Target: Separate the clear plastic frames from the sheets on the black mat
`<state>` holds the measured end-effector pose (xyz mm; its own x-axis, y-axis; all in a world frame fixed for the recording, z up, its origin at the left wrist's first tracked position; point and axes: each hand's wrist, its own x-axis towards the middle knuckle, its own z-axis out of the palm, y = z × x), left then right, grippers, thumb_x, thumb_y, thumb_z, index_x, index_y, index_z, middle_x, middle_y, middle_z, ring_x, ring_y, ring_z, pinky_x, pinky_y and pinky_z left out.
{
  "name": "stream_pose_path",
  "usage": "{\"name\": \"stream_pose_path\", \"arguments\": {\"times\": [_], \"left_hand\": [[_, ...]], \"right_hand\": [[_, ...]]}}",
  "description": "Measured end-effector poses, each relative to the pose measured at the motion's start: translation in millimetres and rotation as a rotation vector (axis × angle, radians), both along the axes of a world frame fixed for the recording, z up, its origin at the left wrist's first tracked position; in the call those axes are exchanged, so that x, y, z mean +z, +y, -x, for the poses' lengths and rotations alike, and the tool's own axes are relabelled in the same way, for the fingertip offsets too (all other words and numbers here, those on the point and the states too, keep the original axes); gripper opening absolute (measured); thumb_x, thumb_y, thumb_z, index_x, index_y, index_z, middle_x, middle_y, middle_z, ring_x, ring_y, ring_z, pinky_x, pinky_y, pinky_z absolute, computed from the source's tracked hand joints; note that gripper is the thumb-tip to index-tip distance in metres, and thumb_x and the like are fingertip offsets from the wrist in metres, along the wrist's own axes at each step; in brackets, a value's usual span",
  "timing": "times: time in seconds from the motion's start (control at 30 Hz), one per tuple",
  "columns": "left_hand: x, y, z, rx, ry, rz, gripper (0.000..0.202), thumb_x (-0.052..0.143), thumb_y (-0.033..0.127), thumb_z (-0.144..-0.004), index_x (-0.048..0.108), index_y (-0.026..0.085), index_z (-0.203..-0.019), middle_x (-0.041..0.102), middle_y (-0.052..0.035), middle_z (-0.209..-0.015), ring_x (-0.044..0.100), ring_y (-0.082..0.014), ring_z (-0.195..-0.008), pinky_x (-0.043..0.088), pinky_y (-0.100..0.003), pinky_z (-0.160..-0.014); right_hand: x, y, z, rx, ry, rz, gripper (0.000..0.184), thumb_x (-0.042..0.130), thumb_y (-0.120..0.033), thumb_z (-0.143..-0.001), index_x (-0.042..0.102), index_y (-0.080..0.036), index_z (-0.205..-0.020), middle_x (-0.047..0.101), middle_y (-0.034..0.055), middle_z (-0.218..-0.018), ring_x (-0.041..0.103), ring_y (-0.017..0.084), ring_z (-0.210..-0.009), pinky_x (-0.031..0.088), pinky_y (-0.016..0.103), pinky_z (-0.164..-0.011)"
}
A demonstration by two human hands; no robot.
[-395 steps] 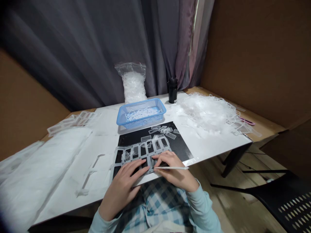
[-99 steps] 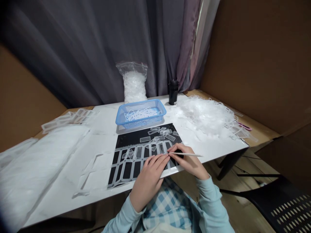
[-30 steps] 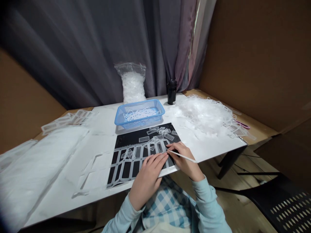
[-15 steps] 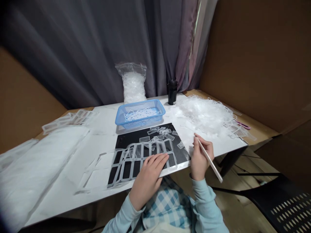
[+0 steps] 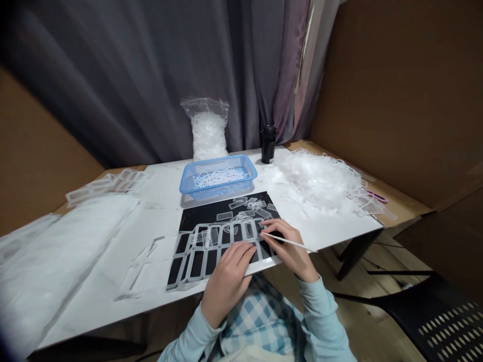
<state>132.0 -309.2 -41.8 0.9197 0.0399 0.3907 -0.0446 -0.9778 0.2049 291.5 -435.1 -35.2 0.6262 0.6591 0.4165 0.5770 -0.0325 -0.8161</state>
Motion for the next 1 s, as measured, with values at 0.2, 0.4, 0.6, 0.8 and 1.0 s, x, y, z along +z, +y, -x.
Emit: {"name": "stream_pose_path", "arguments": {"times": [0.2,0.4,0.6,0.8,1.0], "left_hand": [[-5.9,2,0,-0.037,-0.059,-0.044,0.050,0.047,0.000,-0.080,0.054,0.008,-0.128,0.065,-0.0153,-0.127,0.059,-0.0288,-0.123,0.049,-0.049,-0.110],[-7.5,2,0,-0.028,-0.070,-0.056,0.049,0.047,0.002,-0.082,0.054,0.009,-0.130,0.066,-0.0162,-0.128,0.059,-0.0275,-0.125,0.049,-0.047,-0.110],[-5.9,1,0,-0.024,-0.070,-0.056,0.049,0.046,0.001,-0.082,0.054,0.009,-0.130,0.067,-0.0158,-0.126,0.060,-0.0271,-0.124,0.050,-0.047,-0.110],[-6.8,1,-1,-0.028,-0.076,-0.048,0.049,0.047,0.001,-0.081,0.055,0.009,-0.128,0.067,-0.0154,-0.126,0.060,-0.0282,-0.123,0.050,-0.047,-0.109],[-4.4,1,-1,-0.026,-0.070,-0.032,0.050,0.045,0.000,-0.080,0.056,0.010,-0.128,0.067,-0.0153,-0.126,0.061,-0.0277,-0.123,0.050,-0.047,-0.109]], "right_hand": [[-0.5,7,-1,0.194,0.022,0.083,0.017,0.066,-0.037,-0.093,0.070,-0.022,-0.088,0.074,0.0068,-0.102,0.070,0.023,-0.100,0.054,0.036,-0.090],[2.6,13,0,0.248,0.028,0.133,0.017,0.067,-0.037,-0.092,0.072,-0.022,-0.088,0.074,0.0080,-0.104,0.068,0.024,-0.102,0.053,0.040,-0.092],[0.1,13,-1,0.235,0.030,0.133,0.019,0.066,-0.039,-0.093,0.072,-0.022,-0.088,0.074,0.0082,-0.104,0.069,0.025,-0.101,0.054,0.041,-0.092],[-1.8,14,-2,0.232,0.013,0.142,0.018,0.066,-0.038,-0.093,0.072,-0.022,-0.087,0.075,0.0080,-0.103,0.068,0.025,-0.100,0.054,0.040,-0.090],[-5.6,18,3,0.173,-0.015,0.126,0.011,0.065,-0.033,-0.093,0.071,-0.025,-0.089,0.074,0.0069,-0.101,0.068,0.025,-0.098,0.055,0.040,-0.086]]}}
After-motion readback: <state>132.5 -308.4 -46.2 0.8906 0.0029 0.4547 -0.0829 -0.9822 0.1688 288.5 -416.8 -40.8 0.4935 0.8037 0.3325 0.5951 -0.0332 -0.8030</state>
